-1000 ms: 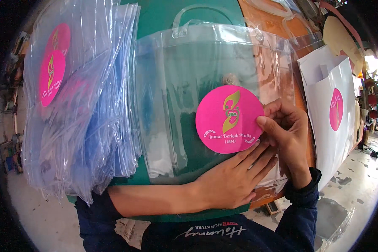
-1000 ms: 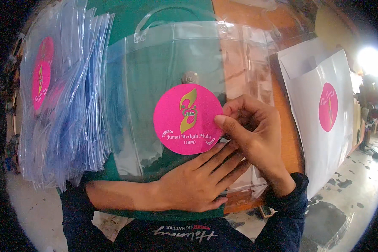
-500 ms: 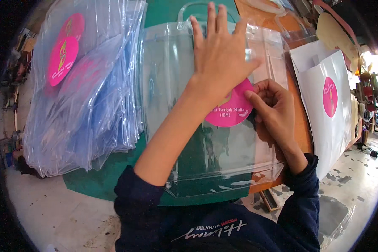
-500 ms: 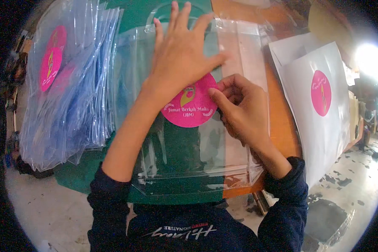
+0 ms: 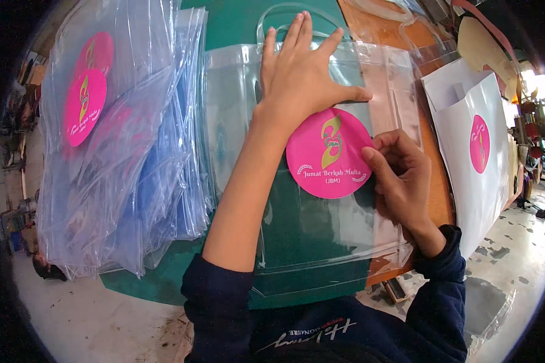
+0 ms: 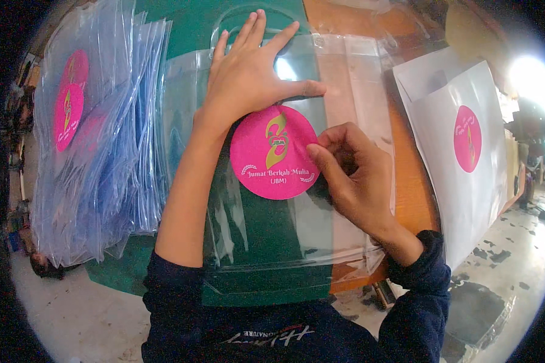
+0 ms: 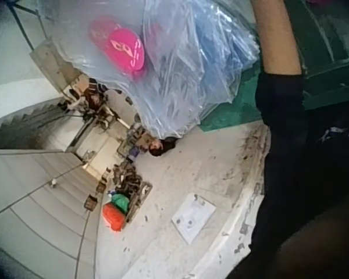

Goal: The person peels pink circular stickers from a sheet and applies them to the center of clear plastic bags.

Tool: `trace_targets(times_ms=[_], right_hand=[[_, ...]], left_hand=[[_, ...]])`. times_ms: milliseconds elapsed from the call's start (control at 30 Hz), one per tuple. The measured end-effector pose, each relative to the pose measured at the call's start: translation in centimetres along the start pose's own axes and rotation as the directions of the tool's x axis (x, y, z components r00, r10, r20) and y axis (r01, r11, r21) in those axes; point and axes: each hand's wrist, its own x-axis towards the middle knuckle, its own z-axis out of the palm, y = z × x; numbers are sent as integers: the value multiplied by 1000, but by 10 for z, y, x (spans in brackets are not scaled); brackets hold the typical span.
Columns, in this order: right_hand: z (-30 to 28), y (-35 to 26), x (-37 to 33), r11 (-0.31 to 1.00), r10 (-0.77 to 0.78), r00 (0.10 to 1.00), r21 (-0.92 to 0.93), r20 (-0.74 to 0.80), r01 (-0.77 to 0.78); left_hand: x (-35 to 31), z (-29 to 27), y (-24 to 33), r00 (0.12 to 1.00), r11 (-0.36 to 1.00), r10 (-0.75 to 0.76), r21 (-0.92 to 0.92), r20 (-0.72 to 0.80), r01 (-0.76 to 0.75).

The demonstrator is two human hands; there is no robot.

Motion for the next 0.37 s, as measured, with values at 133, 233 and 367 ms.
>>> trace_targets(times_ms=[133,233,367], right_hand=[[1,0,-1,1000,-5,1000,-22,-9,5],[0,-4,-3,999,-23,999,-33,-28,22],[1,-4,-4,989,-100,994,-111,-31,96]], left_hand=[[1,-1,-2,999,1000,-11,-13,-33,11],[3,1,-1,999,1000,-6,-27,-42,5],[1,1,-2,999,1000,-21,-22,-28,21]])
